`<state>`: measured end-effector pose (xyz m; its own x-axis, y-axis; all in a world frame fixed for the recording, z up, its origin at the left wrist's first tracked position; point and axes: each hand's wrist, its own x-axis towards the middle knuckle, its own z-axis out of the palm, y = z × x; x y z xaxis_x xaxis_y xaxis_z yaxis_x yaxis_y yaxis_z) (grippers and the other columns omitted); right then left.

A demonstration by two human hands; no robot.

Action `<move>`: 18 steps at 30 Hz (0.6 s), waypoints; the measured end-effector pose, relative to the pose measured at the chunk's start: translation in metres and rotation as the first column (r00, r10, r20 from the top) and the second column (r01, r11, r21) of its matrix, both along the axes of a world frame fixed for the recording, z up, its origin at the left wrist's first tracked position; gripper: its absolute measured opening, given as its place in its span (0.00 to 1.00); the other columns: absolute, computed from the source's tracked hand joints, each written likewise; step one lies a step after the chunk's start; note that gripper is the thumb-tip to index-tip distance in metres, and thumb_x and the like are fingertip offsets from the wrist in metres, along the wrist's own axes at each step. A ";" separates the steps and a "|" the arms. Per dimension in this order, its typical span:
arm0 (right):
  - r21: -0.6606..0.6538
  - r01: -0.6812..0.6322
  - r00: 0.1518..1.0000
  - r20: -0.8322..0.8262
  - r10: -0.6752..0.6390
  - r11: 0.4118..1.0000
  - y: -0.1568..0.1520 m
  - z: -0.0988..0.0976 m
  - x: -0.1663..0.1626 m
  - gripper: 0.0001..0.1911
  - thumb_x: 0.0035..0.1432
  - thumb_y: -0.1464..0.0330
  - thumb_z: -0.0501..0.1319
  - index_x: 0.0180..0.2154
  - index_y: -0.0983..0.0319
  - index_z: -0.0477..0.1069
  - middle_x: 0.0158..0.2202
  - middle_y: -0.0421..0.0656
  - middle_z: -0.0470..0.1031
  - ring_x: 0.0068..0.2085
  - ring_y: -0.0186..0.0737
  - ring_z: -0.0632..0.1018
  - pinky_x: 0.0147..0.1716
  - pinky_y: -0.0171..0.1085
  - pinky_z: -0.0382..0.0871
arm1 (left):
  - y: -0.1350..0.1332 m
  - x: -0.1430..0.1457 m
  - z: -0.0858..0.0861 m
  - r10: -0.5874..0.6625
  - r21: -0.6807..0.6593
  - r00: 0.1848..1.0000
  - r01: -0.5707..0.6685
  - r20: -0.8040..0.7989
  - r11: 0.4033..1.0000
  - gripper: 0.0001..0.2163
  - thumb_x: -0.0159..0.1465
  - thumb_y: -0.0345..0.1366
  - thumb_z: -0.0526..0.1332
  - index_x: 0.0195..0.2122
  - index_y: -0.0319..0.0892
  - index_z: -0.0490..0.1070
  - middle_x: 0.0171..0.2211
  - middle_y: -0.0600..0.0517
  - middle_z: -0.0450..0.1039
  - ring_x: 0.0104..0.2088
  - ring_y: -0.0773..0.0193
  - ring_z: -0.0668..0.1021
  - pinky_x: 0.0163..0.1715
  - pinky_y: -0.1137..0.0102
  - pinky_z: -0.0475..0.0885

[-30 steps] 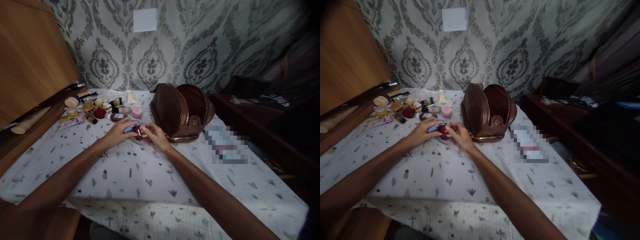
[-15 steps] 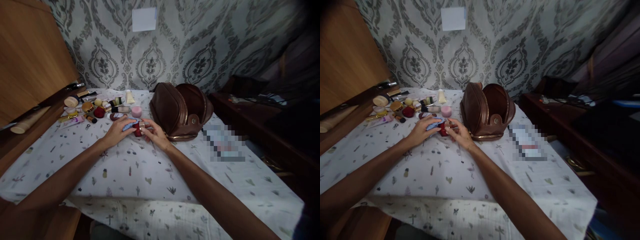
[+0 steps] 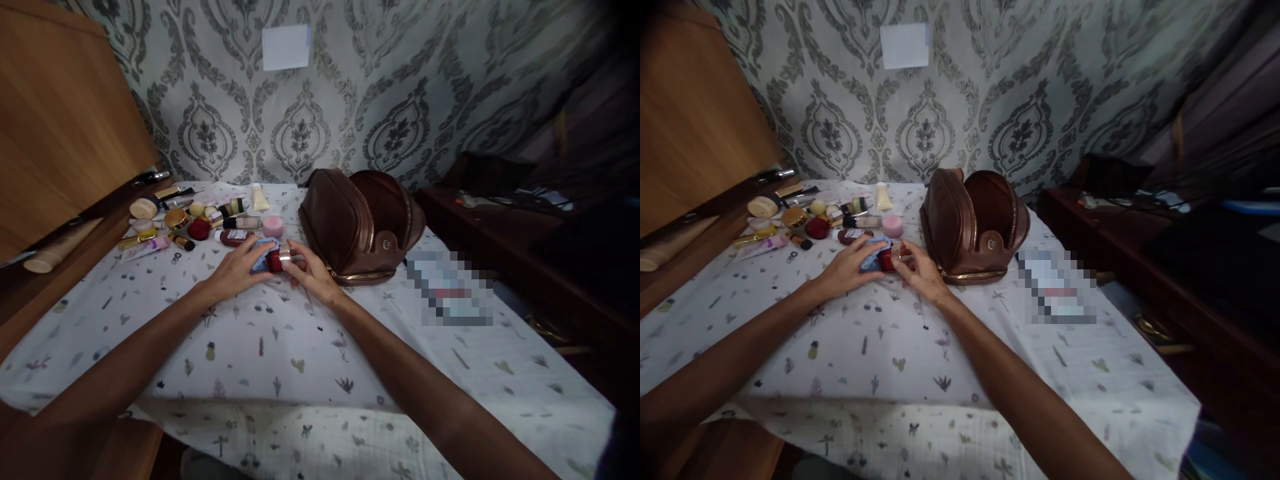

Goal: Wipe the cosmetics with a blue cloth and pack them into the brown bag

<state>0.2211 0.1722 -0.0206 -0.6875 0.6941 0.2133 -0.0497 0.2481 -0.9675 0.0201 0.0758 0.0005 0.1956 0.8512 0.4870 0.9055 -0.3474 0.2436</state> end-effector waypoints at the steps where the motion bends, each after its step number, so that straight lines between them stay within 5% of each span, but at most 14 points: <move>1: -0.002 -0.006 1.000 -0.001 0.006 1.000 -0.001 0.001 0.000 0.37 0.56 0.53 0.66 0.63 0.57 0.59 0.47 0.45 0.71 0.26 0.29 0.73 0.21 0.32 0.71 | 0.000 0.001 -0.001 0.013 -0.005 1.000 -0.013 -0.016 1.000 0.28 0.63 0.48 0.64 0.63 0.46 0.64 0.57 0.43 0.67 0.55 0.50 0.74 0.51 0.59 0.75; 5: 0.018 0.011 0.999 0.032 -0.012 1.000 -0.004 0.007 0.002 0.37 0.58 0.53 0.65 0.64 0.57 0.59 0.39 0.41 0.71 0.21 0.28 0.71 0.17 0.30 0.66 | -0.001 0.004 0.002 0.039 -0.004 0.999 -0.039 -0.018 0.999 0.27 0.64 0.47 0.64 0.62 0.46 0.64 0.56 0.44 0.67 0.54 0.50 0.74 0.50 0.59 0.75; 12: 0.091 0.051 0.985 0.159 -0.065 0.995 -0.006 0.009 0.003 0.27 0.65 0.47 0.53 0.52 0.60 0.71 0.19 0.35 0.66 0.15 0.31 0.68 0.15 0.31 0.62 | -0.002 0.002 0.020 -0.120 0.001 0.984 0.120 0.129 0.993 0.20 0.66 0.50 0.61 0.53 0.42 0.72 0.45 0.45 0.72 0.46 0.55 0.76 0.47 0.63 0.73; 18: 0.061 0.044 0.992 0.115 -0.051 0.997 -0.003 0.005 0.001 0.27 0.60 0.52 0.62 0.54 0.61 0.69 0.41 0.45 0.75 0.25 0.31 0.74 0.19 0.31 0.69 | 0.002 -0.002 0.015 -0.128 0.005 0.967 0.130 0.222 0.992 0.21 0.66 0.51 0.61 0.53 0.43 0.73 0.43 0.47 0.72 0.44 0.57 0.76 0.45 0.64 0.72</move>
